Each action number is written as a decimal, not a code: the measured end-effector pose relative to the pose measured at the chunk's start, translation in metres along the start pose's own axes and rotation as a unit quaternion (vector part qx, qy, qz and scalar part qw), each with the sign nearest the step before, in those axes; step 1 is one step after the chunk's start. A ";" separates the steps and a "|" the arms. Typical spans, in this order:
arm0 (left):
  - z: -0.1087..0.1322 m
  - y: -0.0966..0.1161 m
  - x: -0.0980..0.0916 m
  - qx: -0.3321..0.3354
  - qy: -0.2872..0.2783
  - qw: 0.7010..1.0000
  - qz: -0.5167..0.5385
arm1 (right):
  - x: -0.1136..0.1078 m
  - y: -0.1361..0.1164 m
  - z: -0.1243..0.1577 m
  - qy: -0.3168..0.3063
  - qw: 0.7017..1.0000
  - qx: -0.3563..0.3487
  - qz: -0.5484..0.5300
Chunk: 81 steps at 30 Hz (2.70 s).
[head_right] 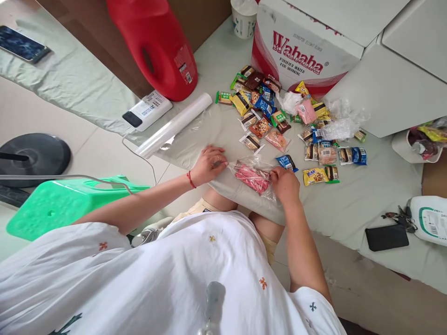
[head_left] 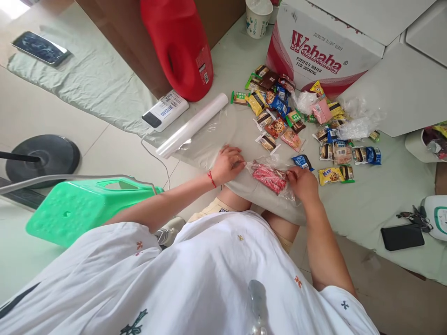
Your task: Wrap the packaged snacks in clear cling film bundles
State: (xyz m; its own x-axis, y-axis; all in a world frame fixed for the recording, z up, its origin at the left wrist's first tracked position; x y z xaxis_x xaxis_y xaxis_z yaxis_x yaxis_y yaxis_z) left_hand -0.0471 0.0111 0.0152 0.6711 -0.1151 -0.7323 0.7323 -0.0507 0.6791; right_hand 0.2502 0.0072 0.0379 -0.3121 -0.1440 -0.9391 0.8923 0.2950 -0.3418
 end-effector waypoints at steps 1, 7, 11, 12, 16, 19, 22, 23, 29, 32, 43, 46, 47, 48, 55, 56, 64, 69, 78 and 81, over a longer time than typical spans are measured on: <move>0.000 -0.001 0.000 -0.020 0.021 1.000 -0.009 | 0.001 -0.001 0.000 -0.004 0.999 0.005 0.031; -0.002 0.004 0.007 -0.068 0.098 0.991 -0.057 | -0.020 -0.014 -0.010 0.044 0.995 -0.055 0.064; -0.002 0.006 0.008 -0.056 0.110 0.990 -0.061 | -0.037 -0.041 -0.035 0.043 0.970 -0.221 0.089; -0.002 0.006 0.008 -0.053 0.111 0.991 -0.060 | -0.036 -0.048 -0.043 0.013 0.962 -0.259 0.085; -0.002 0.005 0.008 -0.051 0.112 0.991 -0.049 | -0.027 -0.063 -0.082 -0.067 0.935 -0.349 0.000; -0.002 0.004 0.008 -0.056 0.113 0.991 -0.046 | -0.023 -0.061 -0.115 -0.064 0.927 -0.350 -0.119; -0.001 0.004 0.008 -0.066 0.112 0.991 -0.041 | -0.015 -0.054 -0.143 -0.097 0.945 -0.260 -0.172; 0.000 0.004 0.007 -0.076 0.113 0.990 -0.036 | -0.012 -0.053 -0.149 -0.104 0.954 -0.221 -0.172; 0.002 0.020 0.007 -0.062 0.111 0.992 0.010 | -0.016 -0.071 -0.148 -0.068 0.973 -0.169 -0.140; -0.011 0.028 0.016 -0.035 0.077 0.995 0.048 | -0.023 -0.095 -0.127 -0.033 0.975 -0.202 -0.085; -0.019 0.033 0.021 0.140 -0.059 0.983 0.100 | -0.031 -0.071 -0.012 0.062 0.977 -0.202 -0.036; -0.016 0.034 0.018 0.175 -0.039 0.975 0.131 | -0.026 -0.024 -0.020 0.051 0.984 -0.162 -0.048; -0.016 0.035 0.017 0.186 -0.030 0.972 0.139 | -0.021 -0.014 -0.023 0.032 0.985 -0.162 -0.059; -0.015 0.035 0.016 0.198 -0.023 0.970 0.143 | -0.018 -0.007 -0.024 0.021 0.983 -0.167 -0.067; -0.004 0.028 0.016 0.293 -0.089 0.952 0.001 | -0.017 0.007 0.025 0.063 0.963 -0.261 -0.023; -0.001 0.027 0.016 0.307 -0.107 0.945 -0.027 | -0.016 0.011 0.037 0.055 0.962 -0.267 -0.021; 0.027 0.026 -0.006 0.372 -0.082 0.922 -0.074 | -0.011 0.034 0.067 0.226 0.967 -0.014 -0.114; 0.039 0.028 0.006 0.353 -0.040 0.934 -0.045 | 0.009 -0.002 0.028 0.120 0.984 0.104 -0.083; 0.046 0.024 0.030 0.306 -0.093 0.940 -0.115 | 0.002 -0.031 0.021 0.187 0.953 0.089 -0.222; 0.045 0.025 0.031 0.298 -0.103 0.943 -0.103 | 0.016 -0.072 0.009 0.176 0.975 -0.032 -0.133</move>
State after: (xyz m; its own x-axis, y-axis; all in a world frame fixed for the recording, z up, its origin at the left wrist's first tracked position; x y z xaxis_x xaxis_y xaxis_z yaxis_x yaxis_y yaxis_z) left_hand -0.0132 -0.0380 0.0120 0.4405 -0.2294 -0.8680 0.6085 -0.6346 0.4765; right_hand 0.1840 -0.0250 0.0478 -0.6321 0.1061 -0.7676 0.7460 0.3512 -0.5658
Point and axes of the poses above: each hand's wrist, its own z-axis away from the middle knuckle, its own x-axis out of the palm, y = z × x, the point moved 4 cm from there along -z, towards the middle knuckle, and after that the axes turned 15 degrees about -x, right-handed, at the moved point
